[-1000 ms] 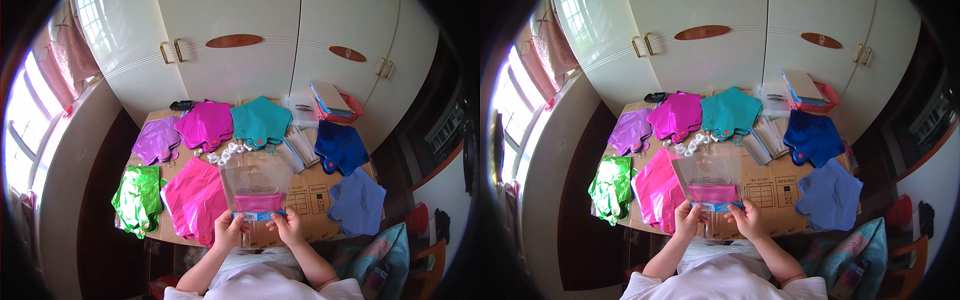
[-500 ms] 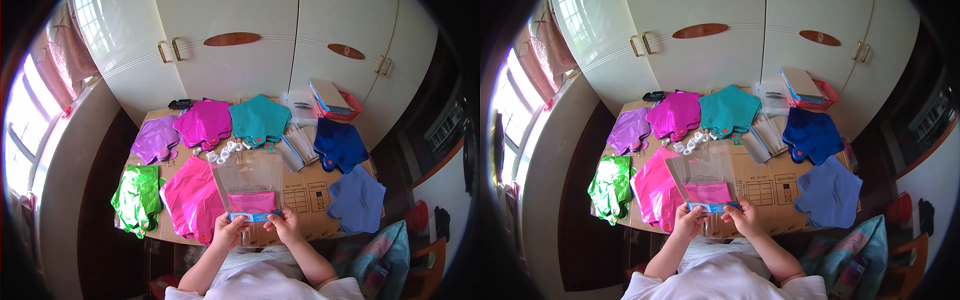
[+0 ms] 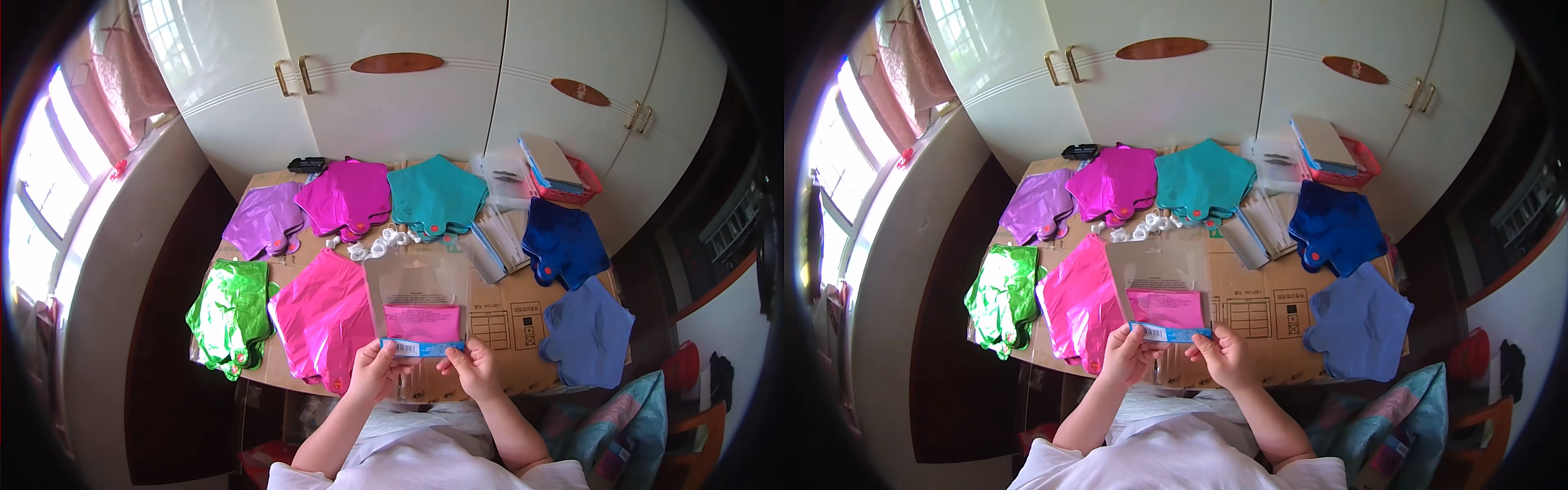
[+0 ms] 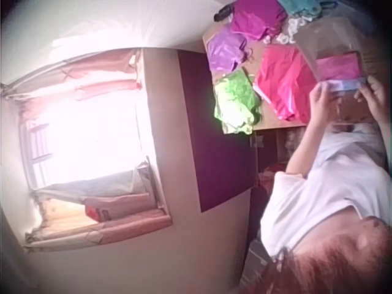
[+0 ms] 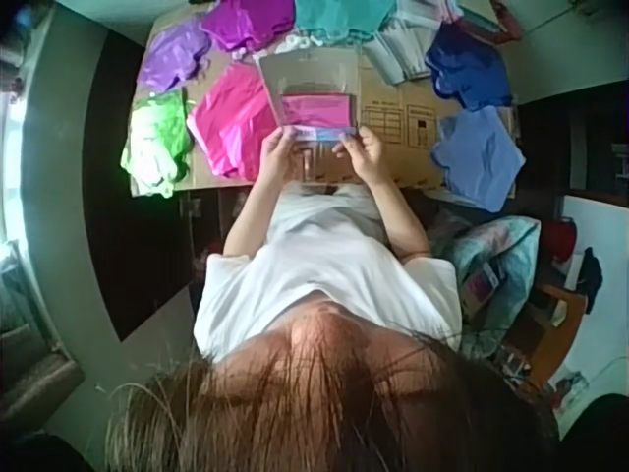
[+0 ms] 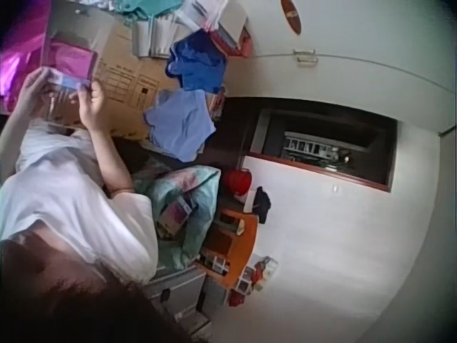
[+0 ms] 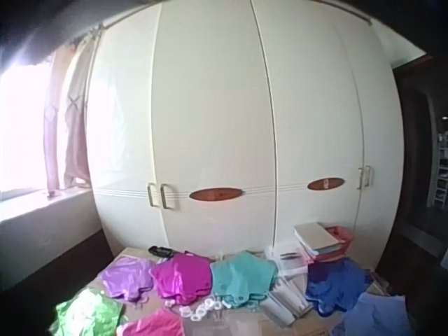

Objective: Folding and inserting colorful plastic bags into plastic packaging pouches.

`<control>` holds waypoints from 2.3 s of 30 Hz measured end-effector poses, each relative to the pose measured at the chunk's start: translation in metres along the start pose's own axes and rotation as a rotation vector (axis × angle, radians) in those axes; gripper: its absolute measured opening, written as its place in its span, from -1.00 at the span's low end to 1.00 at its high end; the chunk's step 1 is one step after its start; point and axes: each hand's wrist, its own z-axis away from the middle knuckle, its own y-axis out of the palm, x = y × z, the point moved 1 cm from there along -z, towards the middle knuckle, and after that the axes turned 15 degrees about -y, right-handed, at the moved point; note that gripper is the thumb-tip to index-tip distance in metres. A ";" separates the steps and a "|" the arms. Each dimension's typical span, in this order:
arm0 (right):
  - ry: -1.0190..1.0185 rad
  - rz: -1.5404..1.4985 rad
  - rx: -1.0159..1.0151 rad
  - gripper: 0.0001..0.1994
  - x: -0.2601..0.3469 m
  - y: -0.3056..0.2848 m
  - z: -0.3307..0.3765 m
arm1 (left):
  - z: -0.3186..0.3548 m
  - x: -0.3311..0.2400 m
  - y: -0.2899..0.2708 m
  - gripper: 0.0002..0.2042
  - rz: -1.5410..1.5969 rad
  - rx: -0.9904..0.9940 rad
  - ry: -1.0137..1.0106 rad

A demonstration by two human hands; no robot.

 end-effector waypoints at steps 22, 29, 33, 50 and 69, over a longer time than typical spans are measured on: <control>-0.129 0.020 -0.167 -0.82 -0.033 0.020 0.013 | -0.013 0.033 0.002 -0.62 0.183 -0.010 0.141; -0.075 0.080 0.052 -0.79 -0.031 -0.008 0.012 | 0.000 0.018 -0.006 -0.88 -0.206 -0.243 0.194; -0.141 -0.042 -0.021 -0.64 0.027 -0.037 -0.028 | 0.025 -0.003 -0.019 -0.87 -0.566 -0.209 0.149; 0.389 -0.292 0.303 -0.87 0.067 -0.046 -0.065 | 0.042 -0.027 -0.026 -0.78 -0.596 0.105 0.054; 0.085 0.222 0.331 -0.87 0.082 -0.037 -0.046 | 0.047 -0.014 -0.014 -0.84 -0.559 -0.146 0.086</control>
